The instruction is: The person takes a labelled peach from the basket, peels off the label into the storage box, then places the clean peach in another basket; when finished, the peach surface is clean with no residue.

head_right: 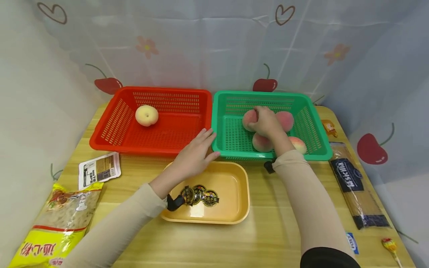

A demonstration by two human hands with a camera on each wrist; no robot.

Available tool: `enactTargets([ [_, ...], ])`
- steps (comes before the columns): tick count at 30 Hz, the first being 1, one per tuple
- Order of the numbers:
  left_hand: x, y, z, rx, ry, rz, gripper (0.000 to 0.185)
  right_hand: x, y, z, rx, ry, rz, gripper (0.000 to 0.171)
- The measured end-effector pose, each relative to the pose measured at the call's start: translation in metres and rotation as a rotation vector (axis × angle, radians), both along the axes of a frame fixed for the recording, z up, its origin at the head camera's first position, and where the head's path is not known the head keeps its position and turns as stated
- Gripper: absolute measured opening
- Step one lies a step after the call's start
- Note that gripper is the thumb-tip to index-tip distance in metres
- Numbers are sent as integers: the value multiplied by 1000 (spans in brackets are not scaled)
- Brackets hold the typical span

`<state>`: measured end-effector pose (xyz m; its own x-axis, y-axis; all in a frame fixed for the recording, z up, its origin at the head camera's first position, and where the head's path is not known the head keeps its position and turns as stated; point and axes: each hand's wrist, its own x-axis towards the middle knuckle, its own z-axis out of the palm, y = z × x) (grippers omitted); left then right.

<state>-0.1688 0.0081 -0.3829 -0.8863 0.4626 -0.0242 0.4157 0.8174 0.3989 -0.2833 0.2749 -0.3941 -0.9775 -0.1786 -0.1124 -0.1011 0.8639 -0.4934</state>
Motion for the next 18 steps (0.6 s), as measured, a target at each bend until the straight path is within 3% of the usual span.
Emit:
enactTargets([
  [7,7,-13,12,49,17,10,66,10,-1,8,17,110,14,66],
  [11,11,-27,20,89,8,34,71,21,-5,16,-33,149,12,66],
  [18,13,-79,37,145,-64,140,84,48,-27,34,-175,232,42,60],
])
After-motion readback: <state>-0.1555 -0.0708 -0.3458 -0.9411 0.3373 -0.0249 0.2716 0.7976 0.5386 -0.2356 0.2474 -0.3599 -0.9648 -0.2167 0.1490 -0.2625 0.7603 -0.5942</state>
